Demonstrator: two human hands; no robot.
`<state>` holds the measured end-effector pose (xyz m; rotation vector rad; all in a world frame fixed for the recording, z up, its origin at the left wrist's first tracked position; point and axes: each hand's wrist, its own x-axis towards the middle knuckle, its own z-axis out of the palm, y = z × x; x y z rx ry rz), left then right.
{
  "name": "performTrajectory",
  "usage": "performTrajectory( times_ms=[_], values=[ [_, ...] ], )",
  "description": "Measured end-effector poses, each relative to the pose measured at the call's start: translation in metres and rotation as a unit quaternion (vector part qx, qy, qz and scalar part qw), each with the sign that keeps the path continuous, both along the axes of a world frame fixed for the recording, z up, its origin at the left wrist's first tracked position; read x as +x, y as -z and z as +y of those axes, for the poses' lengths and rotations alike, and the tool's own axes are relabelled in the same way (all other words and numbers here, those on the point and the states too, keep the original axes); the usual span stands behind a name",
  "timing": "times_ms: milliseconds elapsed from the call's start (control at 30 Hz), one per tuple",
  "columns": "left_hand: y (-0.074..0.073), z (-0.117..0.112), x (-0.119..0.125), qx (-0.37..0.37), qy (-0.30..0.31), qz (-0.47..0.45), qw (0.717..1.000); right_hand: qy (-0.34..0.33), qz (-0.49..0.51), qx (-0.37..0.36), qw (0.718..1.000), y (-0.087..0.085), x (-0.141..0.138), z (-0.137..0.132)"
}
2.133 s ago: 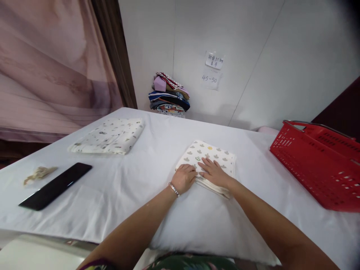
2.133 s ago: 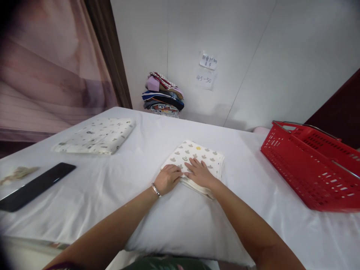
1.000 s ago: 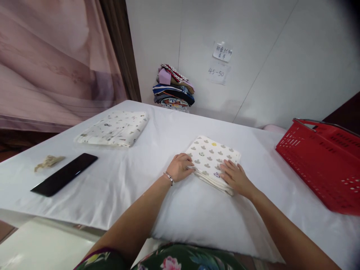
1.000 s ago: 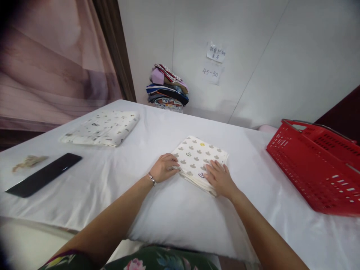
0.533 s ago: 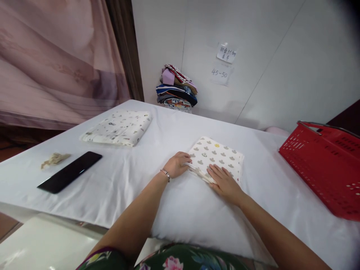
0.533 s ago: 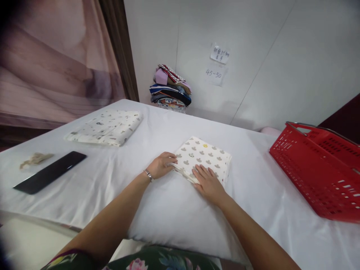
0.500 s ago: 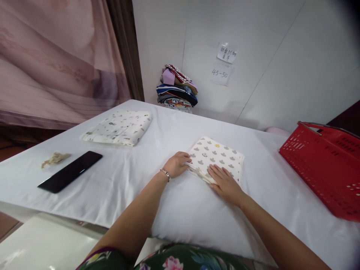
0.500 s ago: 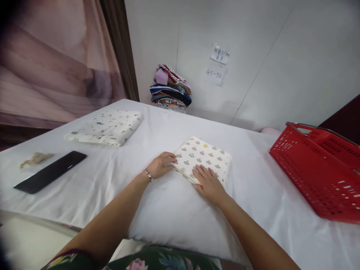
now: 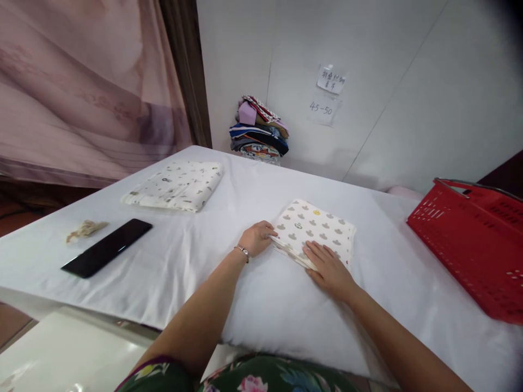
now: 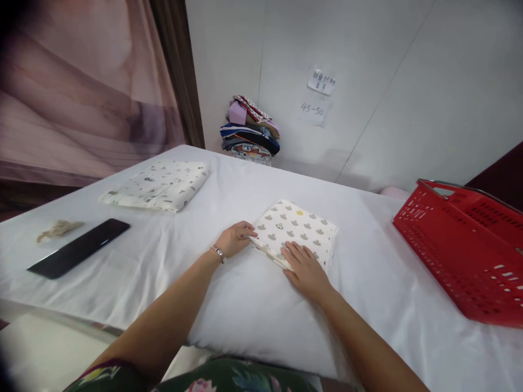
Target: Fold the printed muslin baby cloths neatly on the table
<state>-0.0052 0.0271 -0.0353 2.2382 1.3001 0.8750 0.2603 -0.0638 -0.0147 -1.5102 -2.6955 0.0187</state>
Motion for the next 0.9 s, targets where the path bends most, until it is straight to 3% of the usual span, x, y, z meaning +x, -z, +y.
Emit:
performTrajectory(
  times_ms=[133, 267, 467, 600, 667, 767, 900],
  values=[
    [-0.009, -0.011, 0.009, 0.078, 0.013, -0.002, 0.997, -0.001, 0.003, -0.004, 1.0, 0.001, -0.002, 0.001],
    [-0.014, -0.033, 0.036, 0.172, 0.087, 0.046, 0.98, 0.005, 0.013, -0.019, 1.0, 0.0, -0.002, 0.001],
    [0.0, -0.043, 0.057, 0.168, 0.1, 0.149, 0.969, 0.035, 0.092, -0.13, 0.987, -0.025, -0.005, 0.01],
    [0.001, -0.04, 0.054, 0.162, 0.101, 0.159, 0.969, 0.062, 0.094, -0.064, 0.992, -0.039, -0.019, 0.048],
    [0.001, -0.04, 0.053, 0.161, 0.1, 0.164, 0.968, 0.076, 0.063, -0.027, 0.995, -0.037, -0.023, 0.073],
    [0.003, -0.04, 0.053, 0.163, 0.095, 0.166, 0.968, 0.122, 0.024, -0.03, 0.992, -0.023, -0.021, 0.105],
    [0.002, -0.041, 0.054, 0.153, 0.091, 0.16, 0.971, 0.139, 0.017, -0.056, 0.989, -0.006, -0.013, 0.119]
  ],
)
